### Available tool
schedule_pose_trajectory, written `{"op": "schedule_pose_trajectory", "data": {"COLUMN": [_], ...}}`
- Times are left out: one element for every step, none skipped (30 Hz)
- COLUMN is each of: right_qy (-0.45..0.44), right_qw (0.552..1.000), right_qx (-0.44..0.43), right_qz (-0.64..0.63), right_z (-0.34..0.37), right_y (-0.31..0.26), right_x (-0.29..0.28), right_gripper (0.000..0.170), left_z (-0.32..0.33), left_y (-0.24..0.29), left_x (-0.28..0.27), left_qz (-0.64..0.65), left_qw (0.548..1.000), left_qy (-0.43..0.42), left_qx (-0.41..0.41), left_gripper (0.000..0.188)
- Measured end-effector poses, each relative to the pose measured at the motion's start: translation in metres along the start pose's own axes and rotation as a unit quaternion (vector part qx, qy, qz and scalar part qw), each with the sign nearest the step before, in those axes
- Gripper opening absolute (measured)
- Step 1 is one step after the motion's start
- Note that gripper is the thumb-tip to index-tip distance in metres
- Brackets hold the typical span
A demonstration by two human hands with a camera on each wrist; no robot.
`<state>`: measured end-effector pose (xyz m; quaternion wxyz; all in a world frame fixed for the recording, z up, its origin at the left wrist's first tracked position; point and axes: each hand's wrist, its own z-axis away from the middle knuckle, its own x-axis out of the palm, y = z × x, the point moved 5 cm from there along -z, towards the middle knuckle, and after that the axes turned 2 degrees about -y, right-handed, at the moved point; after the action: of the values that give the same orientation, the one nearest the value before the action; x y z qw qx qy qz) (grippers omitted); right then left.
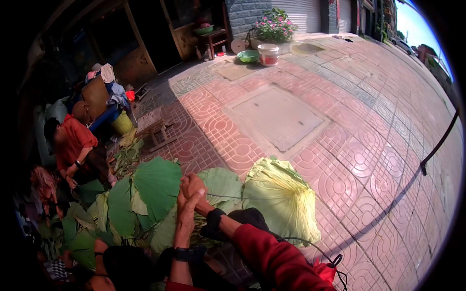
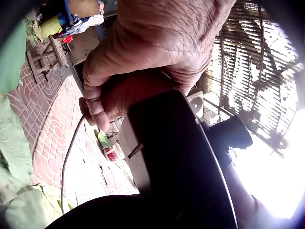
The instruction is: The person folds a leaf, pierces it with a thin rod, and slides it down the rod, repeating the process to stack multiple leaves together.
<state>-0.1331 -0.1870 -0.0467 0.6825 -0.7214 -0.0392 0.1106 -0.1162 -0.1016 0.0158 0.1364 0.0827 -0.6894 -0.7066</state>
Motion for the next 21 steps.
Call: {"op": "schedule_pose_trajectory", "data": {"right_qy": [0.007, 0.015, 0.009, 0.003, -0.003, -0.001, 0.0, 0.002, 0.004, 0.006, 0.009, 0.014, 0.02, 0.026, 0.015, 0.004, -0.005, -0.004, -0.004, -0.004, 0.001], "right_qw": [1.0, 0.999, 0.999, 1.0, 0.999, 1.0, 1.0, 1.0, 1.0, 0.999, 0.999, 0.999, 1.0, 1.0, 0.999, 0.998, 0.996, 0.997, 0.997, 0.998, 0.999], "right_qx": [0.004, 0.009, 0.016, 0.023, 0.029, 0.027, 0.024, 0.022, 0.026, 0.03, 0.035, 0.021, 0.007, -0.006, -0.015, -0.024, -0.032, -0.032, -0.03, -0.029, -0.039], "right_qz": [0.016, 0.032, 0.026, 0.019, 0.013, 0.012, 0.011, 0.011, 0.015, 0.019, 0.024, 0.021, 0.018, 0.016, 0.036, 0.058, 0.08, 0.074, 0.066, 0.059, 0.034], "right_z": [0.001, 0.001, 0.001, 0.0, 0.0, -0.001, -0.002, -0.003, -0.002, -0.001, 0.0, -0.001, -0.001, -0.001, 0.0, 0.002, 0.002, 0.0, 0.001, 0.001, 0.003], "right_y": [0.0, 0.0, 0.002, 0.003, 0.004, 0.006, 0.008, 0.01, 0.007, 0.005, 0.002, 0.003, 0.004, 0.005, 0.002, -0.002, -0.007, -0.005, -0.003, -0.001, -0.003], "right_x": [0.001, 0.001, 0.001, 0.002, 0.003, 0.004, 0.005, 0.006, 0.005, 0.004, 0.003, 0.003, 0.004, 0.004, 0.003, 0.001, -0.002, -0.002, 0.001, 0.003, 0.0], "right_gripper": [0.03, 0.031, 0.031, 0.031, 0.031, 0.03, 0.03, 0.029, 0.029, 0.028, 0.028, 0.027, 0.027, 0.026, 0.026, 0.026, 0.026, 0.026, 0.026, 0.026, 0.026], "left_z": [-0.001, -0.001, -0.001, -0.001, -0.001, 0.0, 0.0, 0.0, 0.0, 0.0, -0.001, -0.002, -0.003, -0.002, 0.001, 0.001, -0.001, -0.004, -0.005, -0.007, -0.007], "left_y": [-0.002, -0.004, -0.006, -0.006, -0.006, -0.005, -0.004, -0.003, -0.003, -0.002, -0.005, -0.008, -0.01, -0.009, -0.004, 0.0, -0.002, -0.006, -0.012, -0.019, -0.019], "left_x": [-0.001, -0.003, -0.004, -0.005, -0.004, -0.003, -0.002, -0.002, -0.001, 0.0, -0.002, -0.004, -0.006, -0.006, -0.003, -0.001, -0.001, -0.003, -0.006, -0.008, -0.008], "left_qz": [-0.009, -0.019, -0.028, -0.037, -0.036, -0.033, -0.031, -0.029, -0.027, -0.025, -0.029, -0.034, -0.038, -0.036, -0.033, -0.03, -0.032, -0.035, -0.038, -0.002, -0.006], "left_qw": [1.0, 1.0, 0.999, 0.999, 0.999, 0.999, 0.999, 0.999, 1.0, 1.0, 0.999, 0.999, 0.999, 0.999, 0.999, 0.999, 0.999, 0.999, 0.999, 1.0, 1.0], "left_qy": [0.008, 0.016, 0.024, 0.033, 0.027, 0.021, 0.016, 0.011, 0.005, -0.001, 0.01, 0.02, 0.03, 0.023, 0.017, 0.008, 0.008, 0.008, 0.008, 0.0, 0.007], "left_qx": [0.001, 0.001, 0.002, 0.003, 0.005, 0.007, 0.009, 0.011, 0.013, 0.015, 0.013, 0.012, 0.011, 0.012, 0.014, 0.016, 0.019, 0.023, 0.025, 0.02, 0.023], "left_gripper": [0.078, 0.078, 0.079, 0.079, 0.079, 0.079, 0.079, 0.079, 0.079, 0.079, 0.079, 0.079, 0.079, 0.078, 0.077, 0.076, 0.075, 0.073, 0.072, 0.069, 0.071]}}
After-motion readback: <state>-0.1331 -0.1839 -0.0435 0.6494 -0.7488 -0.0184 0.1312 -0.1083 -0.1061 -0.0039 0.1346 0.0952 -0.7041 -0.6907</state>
